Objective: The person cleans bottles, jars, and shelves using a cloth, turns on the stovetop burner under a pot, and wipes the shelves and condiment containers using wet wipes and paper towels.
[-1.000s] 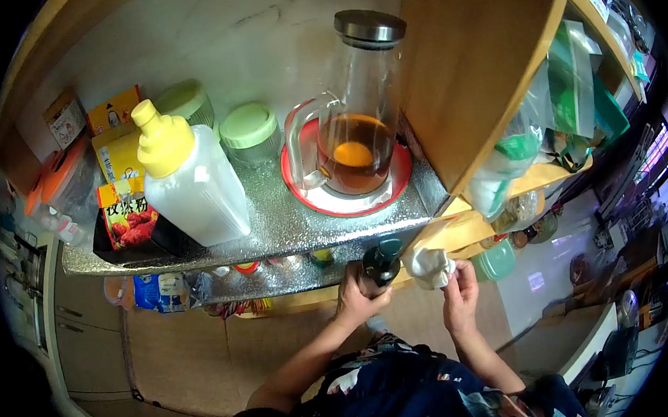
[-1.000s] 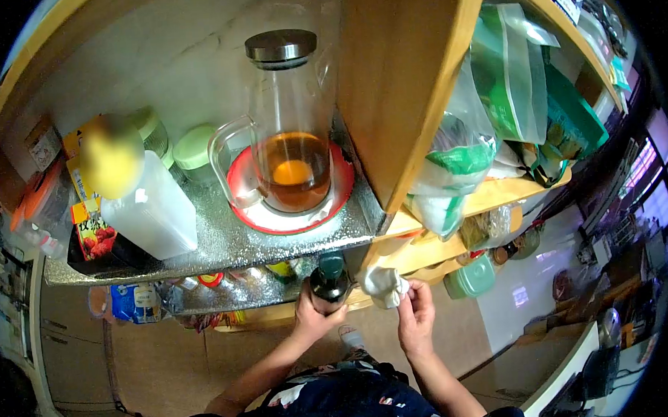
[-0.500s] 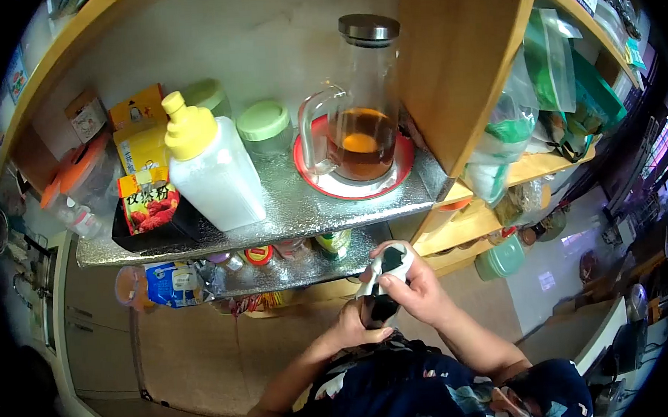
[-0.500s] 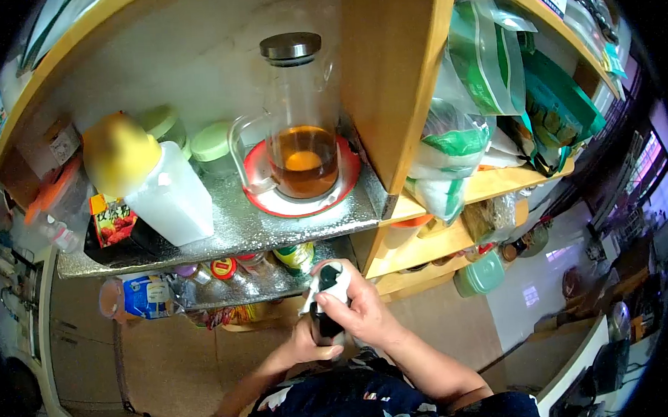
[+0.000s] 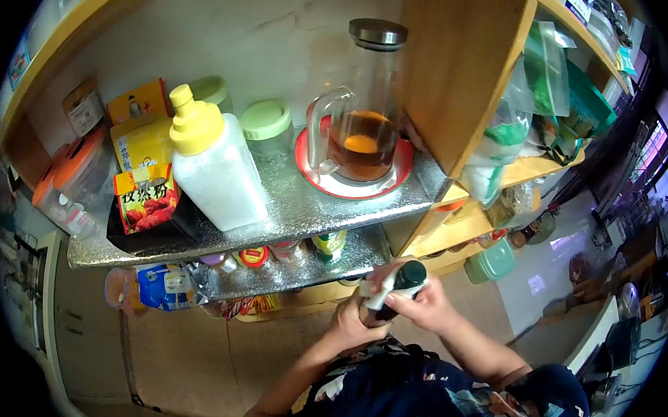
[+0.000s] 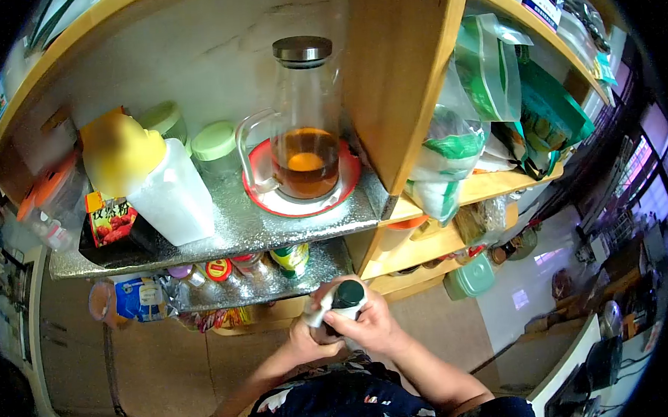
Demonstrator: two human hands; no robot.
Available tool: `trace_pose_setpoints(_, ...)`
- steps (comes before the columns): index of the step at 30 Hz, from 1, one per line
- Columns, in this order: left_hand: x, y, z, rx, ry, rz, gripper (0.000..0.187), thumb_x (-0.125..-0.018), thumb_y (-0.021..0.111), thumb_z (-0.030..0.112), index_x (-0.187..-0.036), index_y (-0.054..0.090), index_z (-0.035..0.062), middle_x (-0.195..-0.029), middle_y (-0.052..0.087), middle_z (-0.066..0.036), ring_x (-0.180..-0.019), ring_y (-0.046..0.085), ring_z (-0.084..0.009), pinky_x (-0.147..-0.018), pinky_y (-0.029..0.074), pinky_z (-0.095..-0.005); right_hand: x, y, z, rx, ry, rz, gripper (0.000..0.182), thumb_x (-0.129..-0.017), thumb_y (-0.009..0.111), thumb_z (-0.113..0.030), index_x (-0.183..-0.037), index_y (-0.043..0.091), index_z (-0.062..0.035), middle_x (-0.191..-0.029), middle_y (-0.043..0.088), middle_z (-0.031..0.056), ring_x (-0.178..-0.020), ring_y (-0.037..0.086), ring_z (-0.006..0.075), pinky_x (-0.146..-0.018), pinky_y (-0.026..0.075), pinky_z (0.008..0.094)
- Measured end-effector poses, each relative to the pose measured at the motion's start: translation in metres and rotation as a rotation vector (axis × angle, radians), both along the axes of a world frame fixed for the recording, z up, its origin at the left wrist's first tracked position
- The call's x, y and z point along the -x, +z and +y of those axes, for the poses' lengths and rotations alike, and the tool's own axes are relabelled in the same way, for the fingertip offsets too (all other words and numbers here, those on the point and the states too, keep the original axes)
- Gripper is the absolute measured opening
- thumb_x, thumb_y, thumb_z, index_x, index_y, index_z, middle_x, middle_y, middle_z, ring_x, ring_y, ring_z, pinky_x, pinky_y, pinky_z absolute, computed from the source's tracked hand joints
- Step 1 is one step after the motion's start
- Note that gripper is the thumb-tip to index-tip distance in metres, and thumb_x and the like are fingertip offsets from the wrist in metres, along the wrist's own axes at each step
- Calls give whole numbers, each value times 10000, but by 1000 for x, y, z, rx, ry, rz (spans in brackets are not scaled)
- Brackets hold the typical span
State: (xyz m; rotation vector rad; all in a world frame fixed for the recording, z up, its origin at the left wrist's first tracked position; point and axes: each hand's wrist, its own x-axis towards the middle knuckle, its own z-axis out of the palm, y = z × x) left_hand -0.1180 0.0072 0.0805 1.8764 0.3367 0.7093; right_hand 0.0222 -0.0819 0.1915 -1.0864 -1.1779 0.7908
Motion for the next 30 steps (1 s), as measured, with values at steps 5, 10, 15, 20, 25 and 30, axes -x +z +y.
trace_pose_setpoints(5,9,5,12,130,-430,33,647,-675,836,255,-1201,546,13,-1083,607,-89,-1037,578,-173,-931,456,-320,-35,10,15,-12,598,193,245,-832,724,-95,-999,555,-32,-970,646,102,-1005,598,247,-961,440,419)
trace_pose_setpoints(10,1,-3,14,357,-600,138,794,-676,845,246,-1314,445,-5,-1142,599,-107,-1063,580,-201,-940,459,-328,-27,18,24,83,564,318,213,-816,713,-77,-941,544,-47,-903,607,61,-913,587,186,-855,464,364)
trace_pose_setpoints(15,-12,10,-17,111,120,31,772,-687,837,207,-1310,427,6,-1139,610,-202,-1056,629,-336,-880,504,-419,5,3,12,175,-260,44,186,-850,670,-54,-991,552,-24,-909,612,63,-844,583,130,-774,477,285)
trace_pose_setpoints(20,-16,2,-18,-195,356,-18,819,-639,893,304,-1264,456,9,-1088,615,-213,-956,634,-406,-780,519,-454,36,-18,8,53,-645,-94,288,-869,659,-68,-1118,525,-15,-907,588,36,-800,524,95,-697,462,262)
trace_pose_setpoints(25,-20,13,-14,-52,263,58,764,-637,869,222,-1247,463,4,-1103,614,-218,-981,653,-339,-820,517,-426,12,-28,-2,3,-438,-24,268,-925,604,-96,-1169,522,-21,-950,580,4,-840,526,92,-738,458,258)
trace_pose_setpoints(30,-10,22,-4,132,-143,-110,795,-650,840,207,-1310,452,-6,-1149,609,-144,-1060,604,-223,-927,475,-356,-5,-62,-19,121,-118,420,386,-1035,378,-262,-1285,507,2,-1132,569,33,-1036,509,127,-924,411,300)
